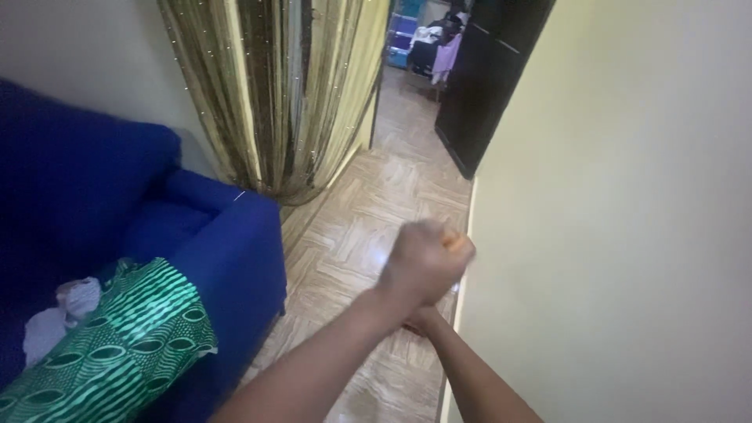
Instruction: Sweeping the tiled hallway floor with a red broom.
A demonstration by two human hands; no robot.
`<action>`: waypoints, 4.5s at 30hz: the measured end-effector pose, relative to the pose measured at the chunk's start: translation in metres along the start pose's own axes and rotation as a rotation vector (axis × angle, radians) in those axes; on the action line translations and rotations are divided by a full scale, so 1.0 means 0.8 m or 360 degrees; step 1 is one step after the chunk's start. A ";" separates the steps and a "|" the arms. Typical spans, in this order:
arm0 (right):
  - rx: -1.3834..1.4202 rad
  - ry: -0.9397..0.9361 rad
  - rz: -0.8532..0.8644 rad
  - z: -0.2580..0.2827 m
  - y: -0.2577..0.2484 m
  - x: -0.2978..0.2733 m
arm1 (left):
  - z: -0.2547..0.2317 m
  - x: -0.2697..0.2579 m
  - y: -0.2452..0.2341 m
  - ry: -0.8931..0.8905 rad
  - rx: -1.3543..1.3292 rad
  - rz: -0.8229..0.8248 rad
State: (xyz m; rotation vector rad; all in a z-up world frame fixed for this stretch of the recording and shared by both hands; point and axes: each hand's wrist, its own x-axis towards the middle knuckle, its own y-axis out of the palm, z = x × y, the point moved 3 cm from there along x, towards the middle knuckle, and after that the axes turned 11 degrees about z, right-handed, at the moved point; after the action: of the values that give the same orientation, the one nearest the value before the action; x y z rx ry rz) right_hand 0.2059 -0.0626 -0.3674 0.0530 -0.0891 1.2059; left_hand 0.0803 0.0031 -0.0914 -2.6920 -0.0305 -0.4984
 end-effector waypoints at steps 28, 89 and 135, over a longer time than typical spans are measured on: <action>-0.0763 0.0181 -0.0765 0.062 0.167 0.025 | -0.168 -0.063 -0.138 0.0392 -0.0110 -0.0392; -0.0675 -0.0441 -0.0645 0.010 0.019 0.047 | 0.058 -0.010 -0.019 -0.0089 0.0186 -0.0225; -0.0796 -0.0275 -0.0460 0.053 -0.046 -0.001 | 0.065 0.057 0.054 0.0049 0.0024 0.0242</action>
State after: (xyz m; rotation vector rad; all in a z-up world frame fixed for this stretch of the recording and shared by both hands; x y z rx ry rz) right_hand 0.2380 -0.0804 -0.3248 -0.2609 -0.5150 0.8617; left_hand 0.1443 -0.0187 -0.1367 -2.6456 0.1767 -0.4901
